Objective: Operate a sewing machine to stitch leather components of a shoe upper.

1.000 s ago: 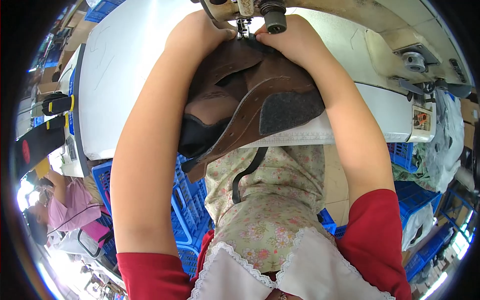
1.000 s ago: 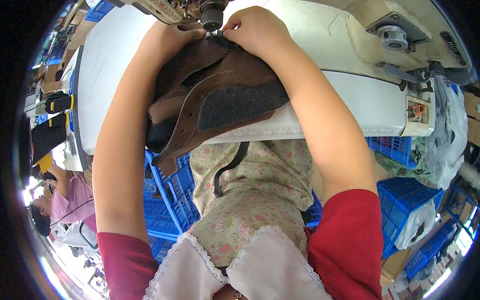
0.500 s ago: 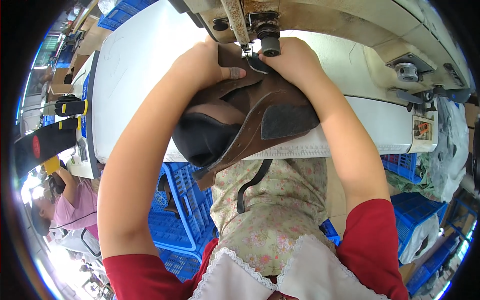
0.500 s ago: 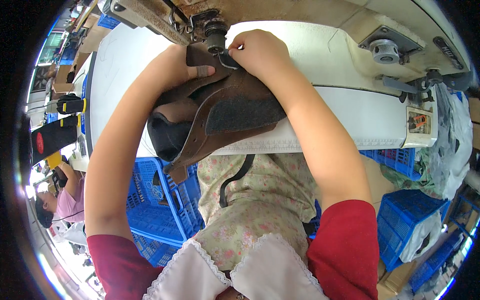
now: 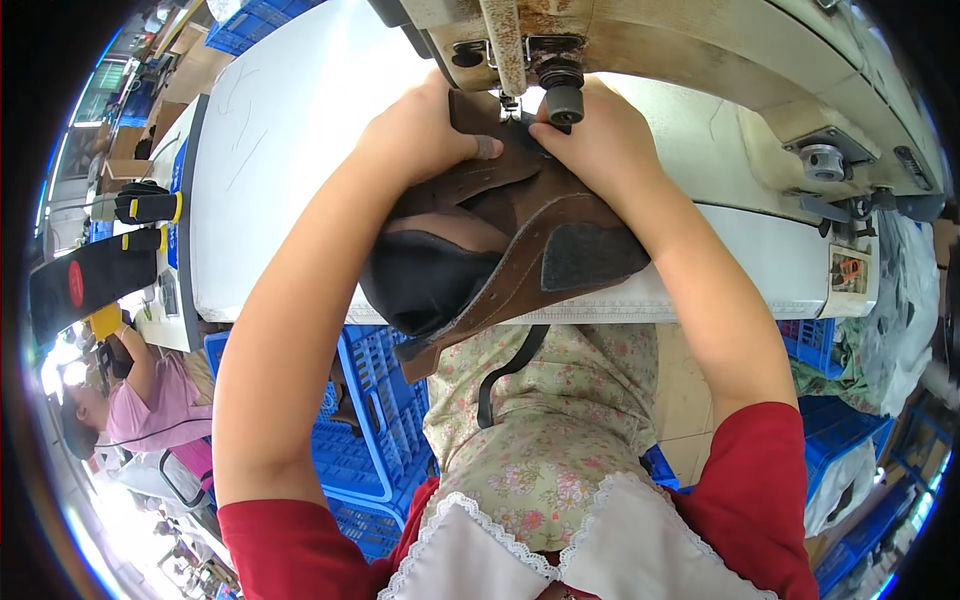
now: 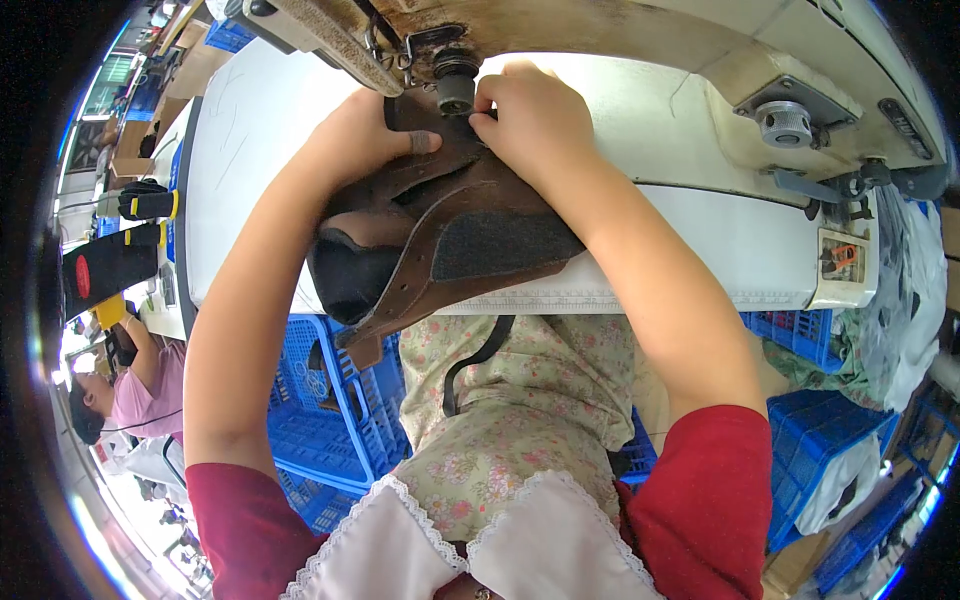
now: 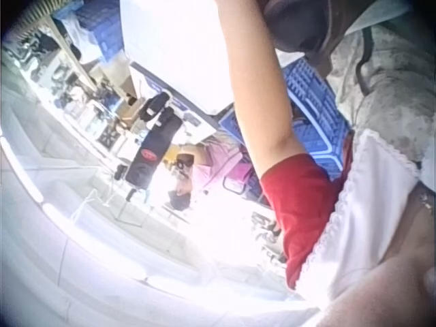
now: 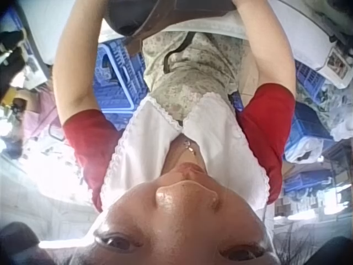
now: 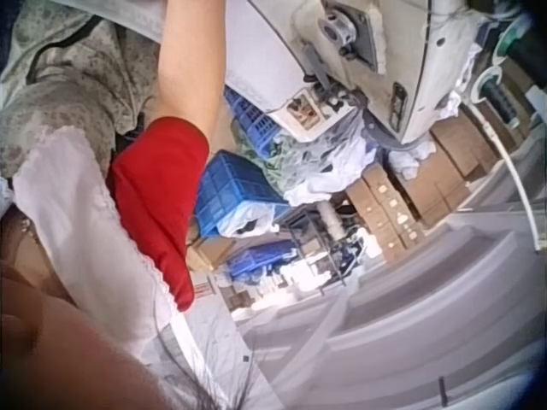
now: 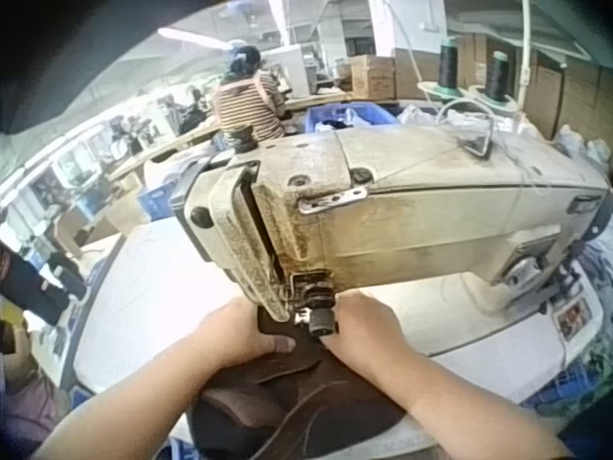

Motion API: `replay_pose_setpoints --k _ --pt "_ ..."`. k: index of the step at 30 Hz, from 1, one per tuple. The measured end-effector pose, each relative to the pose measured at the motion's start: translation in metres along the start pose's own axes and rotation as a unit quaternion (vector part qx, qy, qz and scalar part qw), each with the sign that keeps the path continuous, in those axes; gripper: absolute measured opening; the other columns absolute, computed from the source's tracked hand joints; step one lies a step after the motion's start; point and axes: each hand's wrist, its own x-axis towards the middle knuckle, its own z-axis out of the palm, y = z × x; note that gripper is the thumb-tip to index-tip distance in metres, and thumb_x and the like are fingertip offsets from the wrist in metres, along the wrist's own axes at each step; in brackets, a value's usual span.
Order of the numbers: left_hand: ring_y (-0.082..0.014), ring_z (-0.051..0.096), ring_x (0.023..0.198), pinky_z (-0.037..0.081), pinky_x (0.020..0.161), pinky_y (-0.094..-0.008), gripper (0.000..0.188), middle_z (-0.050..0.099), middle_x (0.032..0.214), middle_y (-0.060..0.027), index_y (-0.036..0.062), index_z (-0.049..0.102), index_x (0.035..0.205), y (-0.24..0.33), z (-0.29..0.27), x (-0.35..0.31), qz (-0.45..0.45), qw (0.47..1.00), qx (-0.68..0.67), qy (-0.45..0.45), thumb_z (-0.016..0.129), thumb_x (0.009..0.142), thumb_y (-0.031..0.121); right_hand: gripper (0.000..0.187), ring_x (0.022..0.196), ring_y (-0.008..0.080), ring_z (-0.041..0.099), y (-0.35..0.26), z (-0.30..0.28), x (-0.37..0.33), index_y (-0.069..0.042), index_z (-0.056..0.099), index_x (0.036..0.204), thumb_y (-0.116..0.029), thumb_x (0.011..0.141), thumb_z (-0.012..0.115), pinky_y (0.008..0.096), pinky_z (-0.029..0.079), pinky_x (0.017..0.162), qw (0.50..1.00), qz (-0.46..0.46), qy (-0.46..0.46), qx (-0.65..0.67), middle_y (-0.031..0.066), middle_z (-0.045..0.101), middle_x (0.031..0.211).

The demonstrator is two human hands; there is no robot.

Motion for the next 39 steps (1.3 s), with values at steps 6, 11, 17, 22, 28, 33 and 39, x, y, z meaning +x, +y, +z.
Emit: replay_pose_setpoints --k 6,11,17,22,28,33,39 --pt "-0.0355 0.061 0.108 0.048 0.093 -0.0392 0.082 0.064 0.114 -0.0227 -0.0022 0.047 0.124 -0.011 0.006 0.009 0.033 0.992 -0.122 -0.012 0.086 0.061 0.034 0.011 0.080 0.0270 0.062 -0.001 0.000 0.000 -0.011 0.067 0.076 -0.022 0.077 0.069 0.0380 0.050 0.071 0.996 0.029 -0.052 0.065 0.0066 0.061 0.081" --pt "-0.0341 0.062 0.107 0.049 0.091 -0.0394 0.076 0.065 0.111 -0.0217 -0.0010 0.049 0.117 0.001 0.006 0.007 -0.016 1.000 -0.022 0.010 0.086 0.061 0.035 0.012 0.080 0.0272 0.062 0.003 -0.001 0.001 -0.010 0.068 0.078 -0.022 0.077 0.069 0.0383 0.050 0.071 0.996 0.017 -0.046 0.068 0.0070 0.061 0.081" --pt "-0.0323 0.063 0.105 0.050 0.089 -0.0392 0.077 0.066 0.109 -0.0203 -0.0004 0.050 0.116 -0.004 0.007 0.010 -0.001 0.999 -0.043 0.028 0.087 0.060 0.035 0.013 0.079 0.0280 0.062 0.002 0.002 0.001 -0.009 0.068 0.079 -0.022 0.078 0.069 0.0387 0.050 0.071 0.999 -0.001 -0.018 0.041 0.0079 0.062 0.081" --pt "-0.0303 0.064 0.103 0.050 0.088 -0.0377 0.071 0.067 0.108 -0.0171 0.0015 0.056 0.114 -0.006 0.006 0.018 -0.001 0.998 -0.060 0.023 0.087 0.058 0.033 0.014 0.080 0.0284 0.063 -0.001 0.000 0.002 -0.008 0.068 0.079 -0.022 0.078 0.068 0.0391 0.050 0.071 0.999 0.023 -0.024 0.038 0.0082 0.062 0.082" --pt "-0.0291 0.067 0.096 0.051 0.085 -0.0370 0.060 0.070 0.101 -0.0146 0.0029 0.064 0.105 -0.007 0.003 0.017 0.026 0.993 -0.108 0.025 0.088 0.057 0.030 0.012 0.084 0.0281 0.062 0.001 -0.005 -0.003 -0.009 0.071 0.082 -0.020 0.078 0.069 0.0380 0.050 0.076 0.999 -0.011 -0.029 0.042 0.0090 0.062 0.086" --pt "-0.0288 0.067 0.094 0.051 0.084 -0.0378 0.057 0.071 0.099 -0.0141 0.0040 0.065 0.105 -0.004 0.000 0.016 0.024 0.993 -0.109 0.029 0.087 0.057 0.027 0.011 0.088 0.0287 0.061 0.002 -0.003 -0.005 -0.008 0.072 0.084 -0.016 0.078 0.069 0.0379 0.050 0.078 0.997 0.014 -0.023 0.068 0.0086 0.062 0.089" --pt "-0.0279 0.067 0.092 0.051 0.083 -0.0378 0.055 0.071 0.098 -0.0133 0.0052 0.067 0.105 -0.003 -0.008 0.018 0.059 0.990 -0.129 0.007 0.087 0.057 0.025 0.014 0.092 0.0319 0.058 0.005 0.007 -0.008 -0.005 0.070 0.086 -0.016 0.077 0.070 0.0402 0.049 0.080 0.999 0.011 0.001 0.040 0.0114 0.061 0.091"
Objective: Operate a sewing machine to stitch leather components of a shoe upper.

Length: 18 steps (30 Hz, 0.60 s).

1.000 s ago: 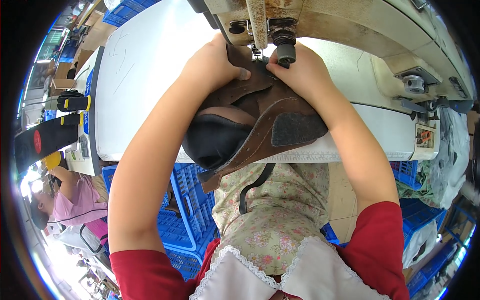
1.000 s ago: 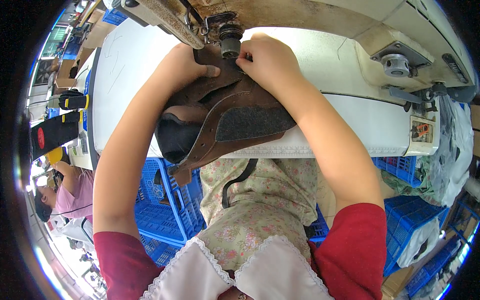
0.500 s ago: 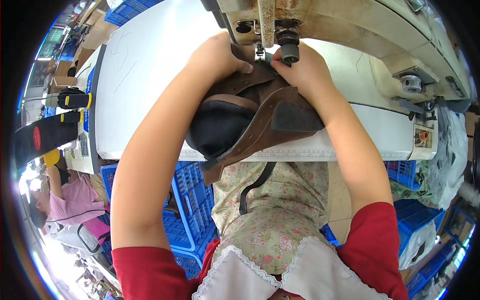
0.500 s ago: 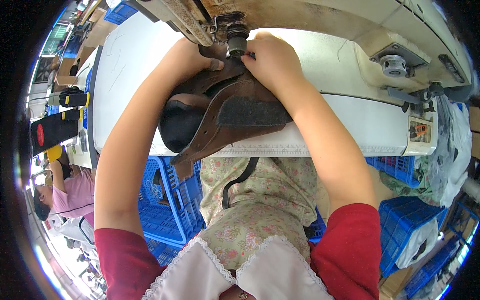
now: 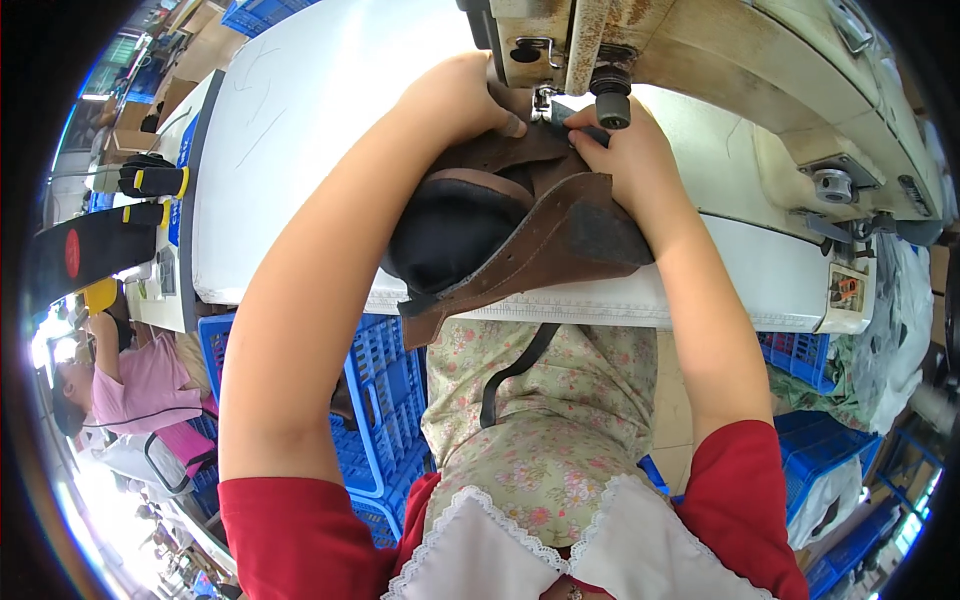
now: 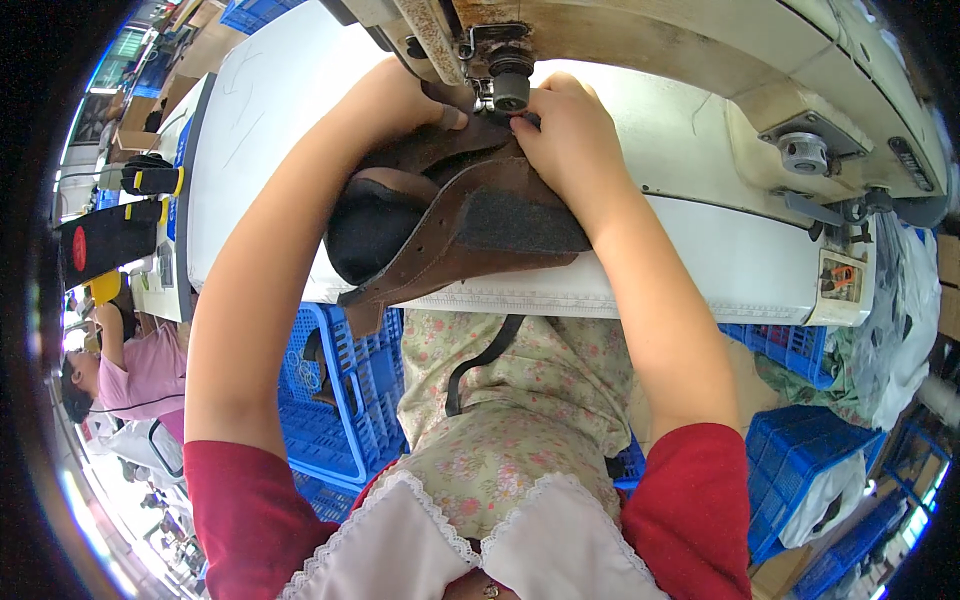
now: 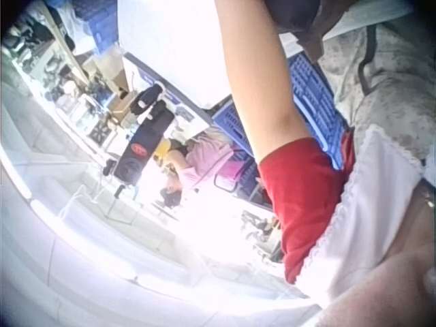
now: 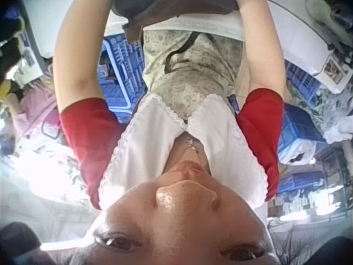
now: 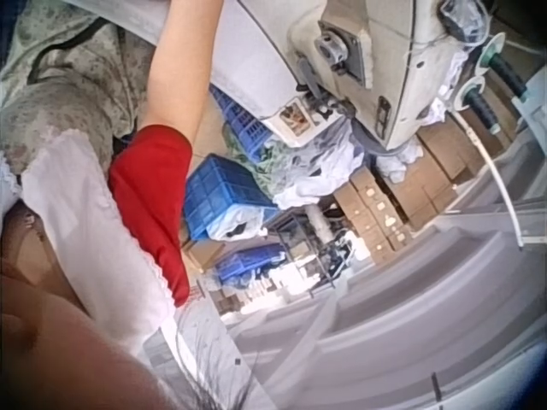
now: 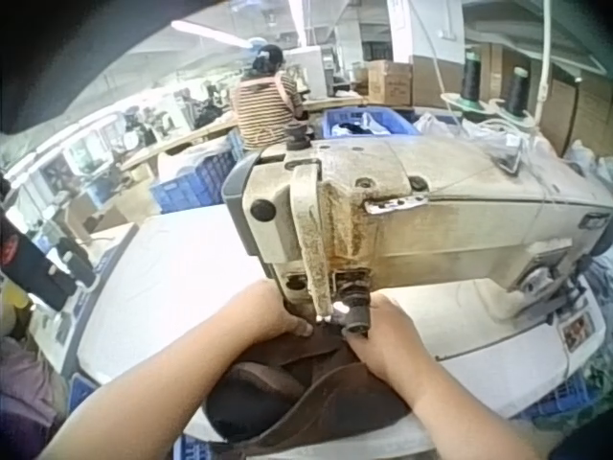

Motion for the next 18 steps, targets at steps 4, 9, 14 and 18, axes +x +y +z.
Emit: replay_pose_setpoints --k 4,9,14,18 --pt "-0.0264 0.068 0.088 0.052 0.081 -0.0353 0.055 0.072 0.098 -0.0138 0.0079 0.071 0.108 0.003 -0.007 0.004 -0.007 1.000 0.023 -0.011 0.086 0.060 0.028 0.014 0.092 0.0332 0.058 -0.002 0.005 0.001 -0.003 0.069 0.085 -0.016 0.077 0.070 0.0415 0.049 0.081 1.000 0.002 0.017 0.012 0.0128 0.061 0.091" --pt "-0.0262 0.069 0.085 0.052 0.080 -0.0349 0.055 0.072 0.097 -0.0141 0.0088 0.073 0.107 0.006 -0.015 0.006 -0.008 0.998 0.055 -0.032 0.086 0.060 0.036 0.013 0.094 0.0333 0.058 -0.010 0.007 -0.003 -0.005 0.070 0.086 -0.015 0.077 0.070 0.0416 0.048 0.083 0.999 0.043 0.026 0.003 0.0125 0.062 0.092" --pt "-0.0284 0.068 0.089 0.052 0.083 -0.0358 0.062 0.071 0.101 -0.0163 0.0073 0.070 0.110 0.010 -0.031 0.001 -0.007 0.981 0.158 -0.111 0.082 0.064 0.047 0.012 0.095 0.0328 0.058 -0.004 0.003 -0.008 -0.005 0.071 0.087 -0.012 0.079 0.066 0.0408 0.048 0.085 0.999 0.005 0.010 0.032 0.0109 0.063 0.096" --pt "-0.0306 0.065 0.099 0.049 0.087 -0.0364 0.067 0.068 0.108 -0.0174 0.0064 0.064 0.118 -0.020 -0.021 -0.004 -0.039 0.990 0.113 -0.076 0.081 0.066 0.045 0.014 0.097 0.0323 0.057 -0.010 -0.003 -0.015 -0.004 0.072 0.088 -0.007 0.078 0.064 0.0406 0.048 0.087 0.999 -0.046 0.014 -0.006 0.0104 0.064 0.101"
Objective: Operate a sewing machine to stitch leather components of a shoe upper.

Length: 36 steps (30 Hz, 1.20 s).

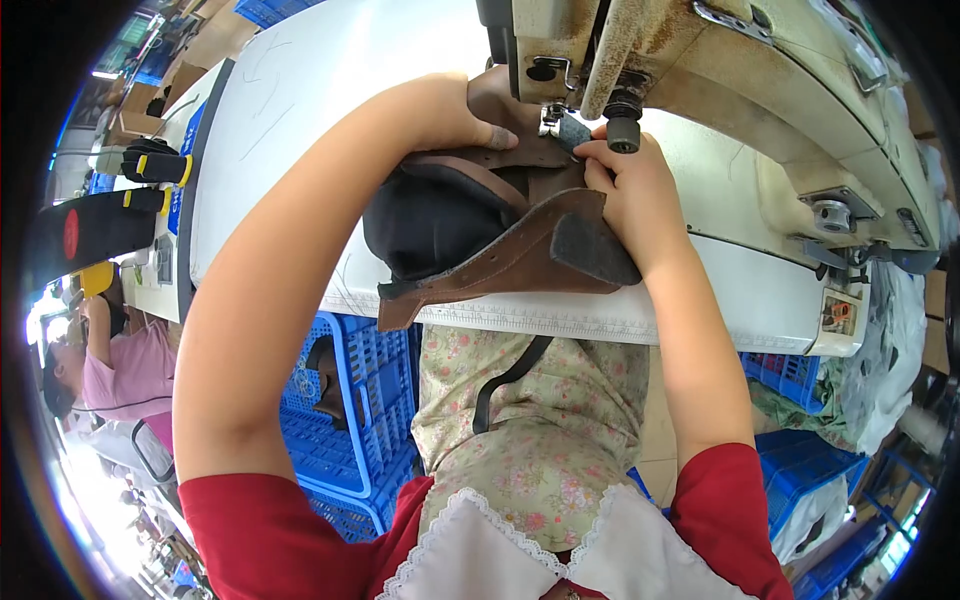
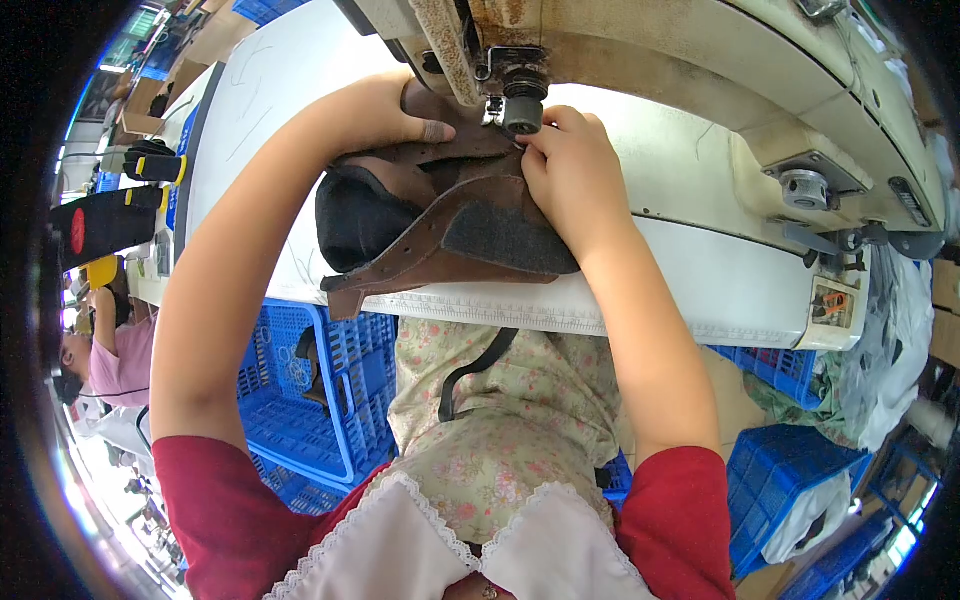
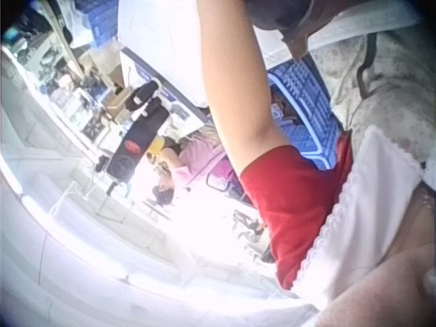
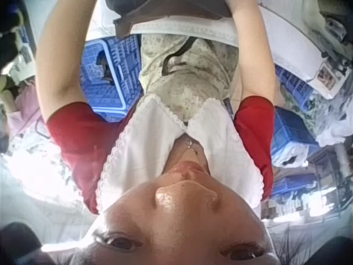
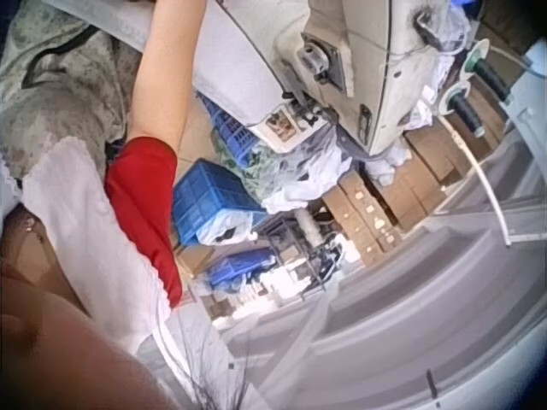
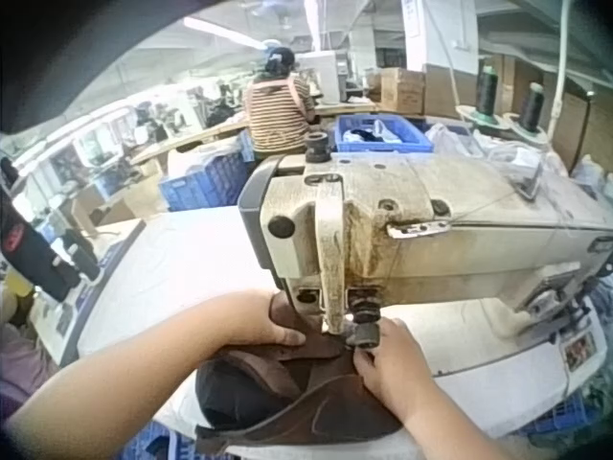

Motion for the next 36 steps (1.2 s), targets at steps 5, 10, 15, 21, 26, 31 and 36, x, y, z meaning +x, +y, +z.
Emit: replay_pose_setpoints --k 5,10,15,21,26,31,36 --pt "-0.0301 0.066 0.099 0.049 0.087 -0.0368 0.063 0.069 0.106 -0.0164 0.0066 0.064 0.116 0.000 0.005 -0.002 -0.009 0.999 -0.024 0.022 0.083 0.066 0.040 0.018 0.097 0.0324 0.056 -0.007 0.003 -0.009 -0.003 0.072 0.092 -0.004 0.076 0.063 0.0409 0.048 0.088 1.000 -0.019 0.014 -0.014 0.0119 0.063 0.103" --pt "-0.0298 0.066 0.099 0.049 0.087 -0.0377 0.064 0.070 0.106 -0.0147 0.0098 0.064 0.118 0.005 0.003 -0.008 0.002 0.997 -0.033 0.065 0.083 0.065 0.040 0.022 0.097 0.0327 0.056 -0.014 0.004 -0.013 -0.003 0.072 0.096 -0.004 0.075 0.064 0.0410 0.047 0.088 0.999 -0.020 0.031 -0.036 0.0127 0.063 0.104" --pt "-0.0310 0.065 0.098 0.050 0.086 -0.0389 0.068 0.069 0.106 -0.0147 0.0122 0.063 0.119 -0.002 0.001 0.001 0.018 0.997 0.026 0.068 0.084 0.062 0.042 0.023 0.098 0.0324 0.055 -0.020 0.010 -0.013 -0.003 0.072 0.096 -0.004 0.074 0.064 0.0409 0.046 0.088 0.997 -0.024 0.049 -0.053 0.0135 0.063 0.100" --pt "-0.0309 0.066 0.096 0.050 0.085 -0.0390 0.069 0.070 0.104 -0.0147 0.0117 0.065 0.117 -0.003 0.000 0.010 0.024 0.996 0.040 0.079 0.084 0.061 0.046 0.023 0.097 0.0325 0.054 -0.020 0.013 -0.013 -0.003 0.072 0.096 -0.003 0.074 0.064 0.0412 0.046 0.087 0.996 -0.009 0.058 -0.070 0.0136 0.062 0.099" --pt "-0.0292 0.066 0.097 0.051 0.083 -0.0393 0.073 0.069 0.105 -0.0127 0.0122 0.063 0.120 -0.003 -0.006 0.020 -0.001 0.995 0.084 0.058 0.083 0.060 0.049 0.023 0.096 0.0329 0.054 -0.020 0.021 -0.012 -0.003 0.072 0.097 -0.003 0.075 0.064 0.0409 0.046 0.087 0.996 -0.002 0.061 -0.068 0.0132 0.062 0.099" --pt "-0.0296 0.068 0.086 0.052 0.078 -0.0373 0.064 0.071 0.096 -0.0153 0.0088 0.069 0.110 0.001 -0.020 0.021 0.067 0.994 0.053 0.075 0.085 0.060 0.045 0.023 0.096 0.0329 0.054 -0.025 0.023 -0.011 -0.003 0.071 0.098 -0.003 0.076 0.063 0.0413 0.046 0.085 0.994 0.001 0.075 -0.080 0.0126 0.061 0.100" --pt "-0.0272 0.068 0.085 0.052 0.078 -0.0359 0.057 0.071 0.095 -0.0151 0.0069 0.070 0.108 -0.002 -0.027 0.023 0.115 0.992 0.028 0.048 0.084 0.064 0.040 0.022 0.094 0.0325 0.053 -0.025 0.023 -0.010 -0.003 0.070 0.099 -0.005 0.078 0.063 0.0414 0.046 0.082 0.995 -0.002 0.074 -0.074 0.0122 0.061 0.099"
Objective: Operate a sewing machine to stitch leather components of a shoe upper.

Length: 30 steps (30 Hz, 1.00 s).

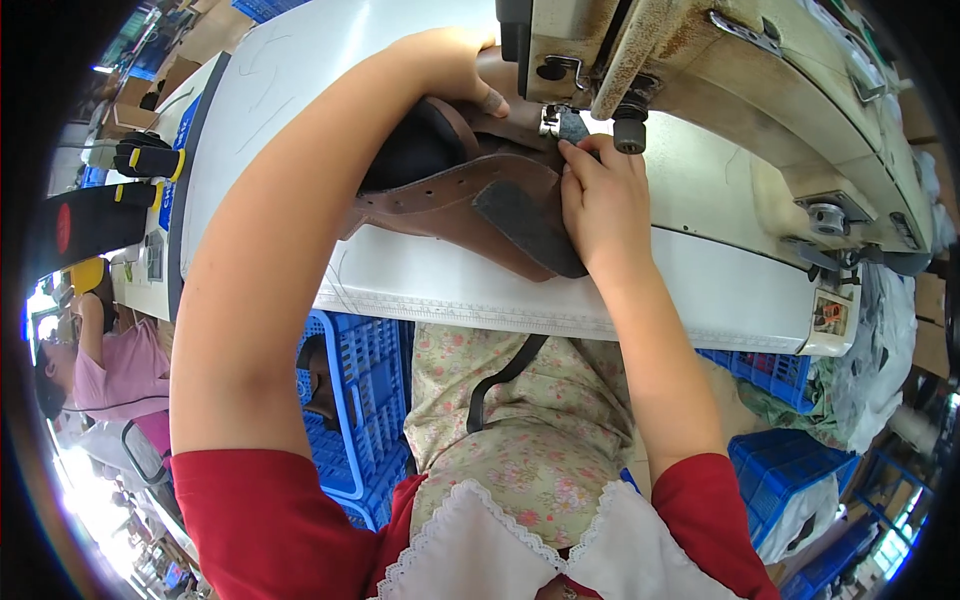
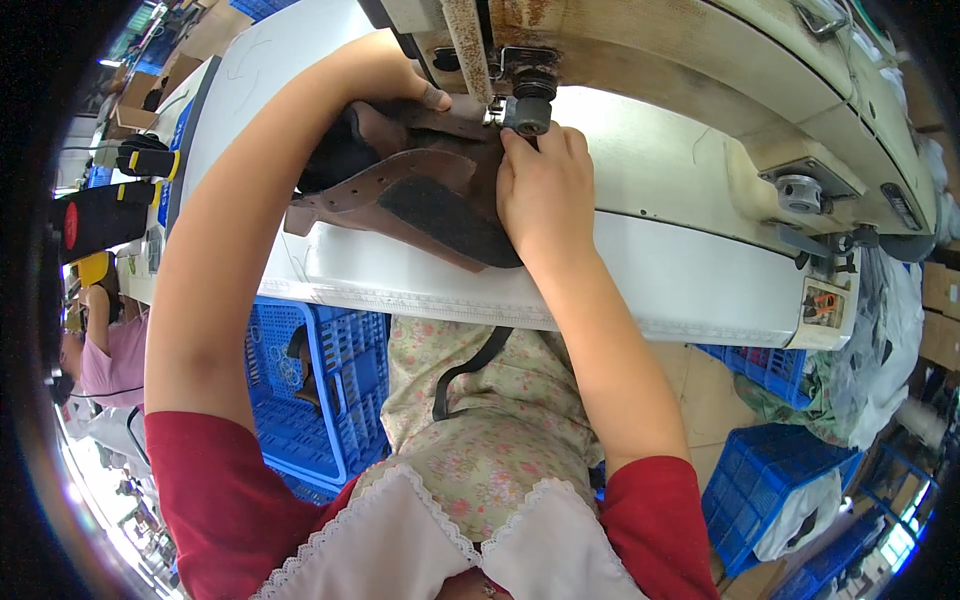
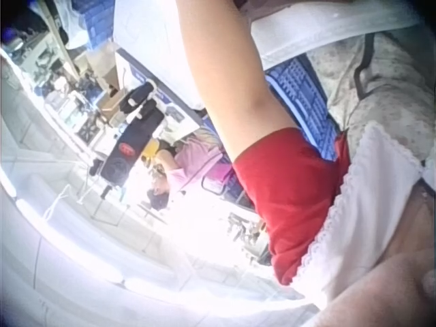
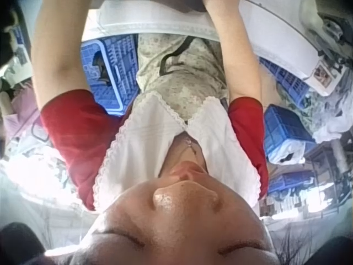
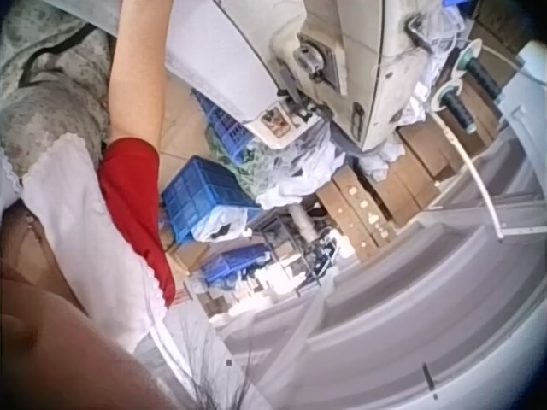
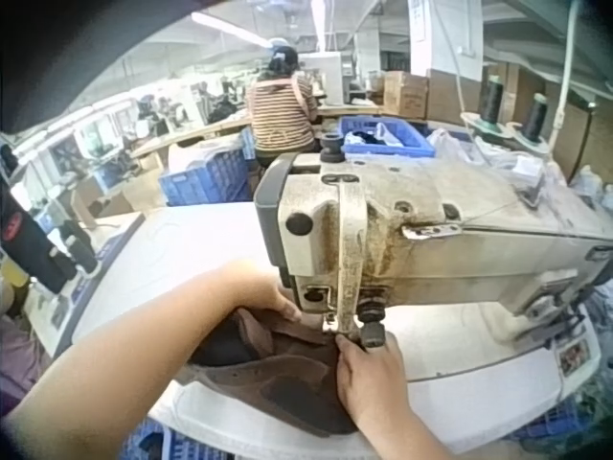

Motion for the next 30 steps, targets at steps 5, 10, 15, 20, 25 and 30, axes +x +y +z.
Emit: replay_pose_setpoints --k 5,10,15,20,25,30 --pt "-0.0309 0.064 0.093 0.051 0.082 -0.0388 0.041 0.068 0.102 -0.0164 0.0084 0.066 0.111 -0.016 -0.023 -0.011 -0.052 0.998 0.035 0.029 0.066 0.081 0.037 0.022 0.099 0.0328 0.055 0.011 -0.013 -0.002 -0.002 0.069 0.100 -0.005 0.080 0.062 0.0412 0.046 0.087 0.997 -0.022 -0.036 0.058 0.0123 0.062 0.104" --pt "-0.0266 0.056 0.059 0.044 0.057 -0.0368 0.020 0.057 0.065 -0.0146 -0.0015 0.058 0.076 0.057 -0.042 -0.121 -0.096 0.941 0.177 0.271 0.058 0.082 0.018 0.029 0.114 0.0321 0.055 0.029 -0.045 -0.013 -0.002 0.066 0.107 -0.002 0.079 0.058 0.0405 0.046 0.096 0.982 0.014 -0.092 0.167 0.0134 0.061 0.118" --pt "-0.0277 0.061 0.092 0.050 0.076 -0.0405 0.028 0.061 0.095 -0.0117 0.0057 0.063 0.089 0.145 0.016 -0.162 0.175 0.976 -0.009 0.128 0.067 0.061 0.004 0.037 0.116 0.0318 0.055 0.045 -0.051 -0.011 -0.002 0.065 0.111 0.001 0.075 0.056 0.0392 0.045 0.099 0.978 -0.042 -0.132 0.153 0.0132 0.059 0.124" --pt "-0.0316 0.047 0.127 0.033 0.108 -0.0396 0.049 0.054 0.130 -0.0229 -0.0075 0.057 0.121 0.154 0.085 -0.105 0.058 0.931 0.324 0.159 0.057 0.078 0.016 0.033 0.109 0.0315 0.057 0.048 -0.044 0.002 -0.003 0.067 0.107 -0.001 0.076 0.056 0.0388 0.047 0.094 0.974 -0.065 -0.139 0.164 0.0126 0.062 0.117" --pt "-0.0315 0.052 0.122 0.033 0.106 -0.0368 0.045 0.058 0.127 -0.0243 -0.0040 0.059 0.121 0.153 0.120 -0.093 -0.007 0.907 0.390 0.155 0.052 0.082 0.018 0.026 0.102 0.0302 0.060 0.051 -0.038 0.008 -0.004 0.070 0.101 -0.003 0.078 0.057 0.0389 0.050 0.088 0.972 -0.059 -0.138 0.179 0.0109 0.064 0.108" --pt "-0.0316 0.062 0.107 0.037 0.103 -0.0368 0.040 0.066 0.112 -0.0241 -0.0040 0.064 0.110 0.140 0.125 -0.092 0.039 0.905 0.356 0.232 0.051 0.080 0.018 0.023 0.100 0.0271 0.060 0.052 -0.034 0.013 -0.005 0.072 0.099 -0.007 0.078 0.061 0.0370 0.050 0.086 0.974 -0.065 -0.156 0.154 0.0075 0.065 0.106"
